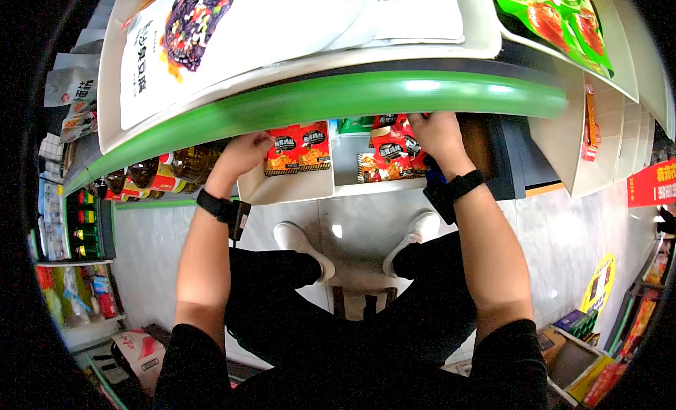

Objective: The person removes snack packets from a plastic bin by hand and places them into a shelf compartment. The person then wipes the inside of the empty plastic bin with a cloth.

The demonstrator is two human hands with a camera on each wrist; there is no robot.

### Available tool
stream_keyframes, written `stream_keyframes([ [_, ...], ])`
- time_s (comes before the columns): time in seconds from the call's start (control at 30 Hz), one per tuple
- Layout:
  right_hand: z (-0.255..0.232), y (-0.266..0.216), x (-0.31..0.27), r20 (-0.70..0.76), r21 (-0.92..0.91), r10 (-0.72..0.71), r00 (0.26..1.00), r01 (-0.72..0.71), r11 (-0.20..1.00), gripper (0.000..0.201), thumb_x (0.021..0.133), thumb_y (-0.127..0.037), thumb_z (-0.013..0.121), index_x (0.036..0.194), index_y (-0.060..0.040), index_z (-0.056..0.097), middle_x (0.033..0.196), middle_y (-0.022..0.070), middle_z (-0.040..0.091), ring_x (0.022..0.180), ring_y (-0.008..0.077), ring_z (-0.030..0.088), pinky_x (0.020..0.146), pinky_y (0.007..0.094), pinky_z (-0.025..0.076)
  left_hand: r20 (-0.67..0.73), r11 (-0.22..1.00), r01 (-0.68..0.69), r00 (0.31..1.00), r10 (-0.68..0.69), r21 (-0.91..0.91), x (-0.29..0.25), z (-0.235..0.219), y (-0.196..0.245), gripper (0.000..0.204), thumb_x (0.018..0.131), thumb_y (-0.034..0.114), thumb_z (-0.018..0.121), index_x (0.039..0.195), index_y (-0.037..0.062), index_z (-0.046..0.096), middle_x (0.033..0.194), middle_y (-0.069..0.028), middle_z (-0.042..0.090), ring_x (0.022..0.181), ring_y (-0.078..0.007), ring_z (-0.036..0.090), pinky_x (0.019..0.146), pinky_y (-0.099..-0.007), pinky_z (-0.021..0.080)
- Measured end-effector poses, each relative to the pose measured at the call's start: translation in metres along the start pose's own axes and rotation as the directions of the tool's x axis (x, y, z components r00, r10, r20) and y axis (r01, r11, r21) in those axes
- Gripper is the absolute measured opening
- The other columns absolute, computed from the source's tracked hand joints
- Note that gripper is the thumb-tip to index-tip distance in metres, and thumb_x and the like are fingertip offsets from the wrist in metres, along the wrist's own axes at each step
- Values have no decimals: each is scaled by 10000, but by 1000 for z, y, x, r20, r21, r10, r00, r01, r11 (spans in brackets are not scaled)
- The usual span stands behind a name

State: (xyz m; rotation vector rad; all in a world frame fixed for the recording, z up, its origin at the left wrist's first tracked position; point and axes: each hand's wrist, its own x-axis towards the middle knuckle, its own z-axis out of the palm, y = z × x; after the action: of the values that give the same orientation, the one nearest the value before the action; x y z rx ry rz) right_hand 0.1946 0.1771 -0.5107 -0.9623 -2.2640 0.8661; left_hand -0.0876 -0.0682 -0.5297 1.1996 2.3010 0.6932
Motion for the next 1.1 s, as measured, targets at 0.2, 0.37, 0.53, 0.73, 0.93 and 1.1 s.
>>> stream_keyframes([
  [0.2, 16, -13, -6, 21, 56, -118, 993, 117, 992, 220, 833, -150, 641, 1004, -12, 638, 921, 241, 656, 848, 408, 632, 732, 428, 511, 201, 976, 84, 972, -125, 202, 36, 29, -38, 337, 860, 323, 605, 868, -11, 639, 839, -168, 663, 795, -255, 636, 728, -351, 494],
  [0.37, 10, -29, -12, 53, 44, -80, 995, 77, 996, 203, 819, -116, 638, 987, -3, 633, 898, 240, 651, 835, 398, 634, 731, 428, 512, 247, 949, 186, 936, -250, 256, 54, 67, -54, 500, 788, 334, 617, 1158, -2, 606, 1145, -263, 612, 1085, -349, 594, 928, -390, 458],
  [0.53, 5, -33, -13, 72, 72, -83, 994, 78, 994, 210, 813, -97, 629, 996, 6, 623, 910, 238, 648, 833, 391, 634, 732, 423, 510, 290, 928, 327, 884, -368, 180, 44, 60, -27, 493, 784, 338, 613, 1126, -17, 619, 1133, -263, 617, 1084, -346, 595, 920, -384, 465],
  [0.73, 2, -35, -13, 88, 69, -63, 994, 57, 996, 213, 812, -105, 624, 993, 8, 627, 911, 239, 650, 843, 400, 628, 745, 431, 503, 298, 871, 490, 834, -464, -15, 34, 50, -15, 446, 777, 290, 625, 1113, -2, 631, 1119, -239, 633, 1064, -332, 605, 907, -376, 467],
  [0.93, 4, -28, -13, 78, 36, -60, 995, 57, 998, 218, 806, -129, 631, 979, 3, 640, 894, 232, 656, 847, 400, 630, 749, 442, 501, 74, 959, 281, 956, -283, 29, 49, 65, -53, 260, 736, 149, 647, 988, 96, 682, 1047, -144, 668, 1014, -273, 607, 887, -353, 461],
  [1.1, 6, -29, -12, 89, 13, -68, 994, 67, 998, 212, 810, -136, 635, 975, -4, 644, 895, 231, 657, 841, 399, 631, 745, 444, 505, -30, 996, 91, 995, -90, 19, 62, 85, -89, 190, 755, 150, 635, 936, 104, 670, 1028, -120, 659, 976, -271, 603, 858, -350, 467],
])
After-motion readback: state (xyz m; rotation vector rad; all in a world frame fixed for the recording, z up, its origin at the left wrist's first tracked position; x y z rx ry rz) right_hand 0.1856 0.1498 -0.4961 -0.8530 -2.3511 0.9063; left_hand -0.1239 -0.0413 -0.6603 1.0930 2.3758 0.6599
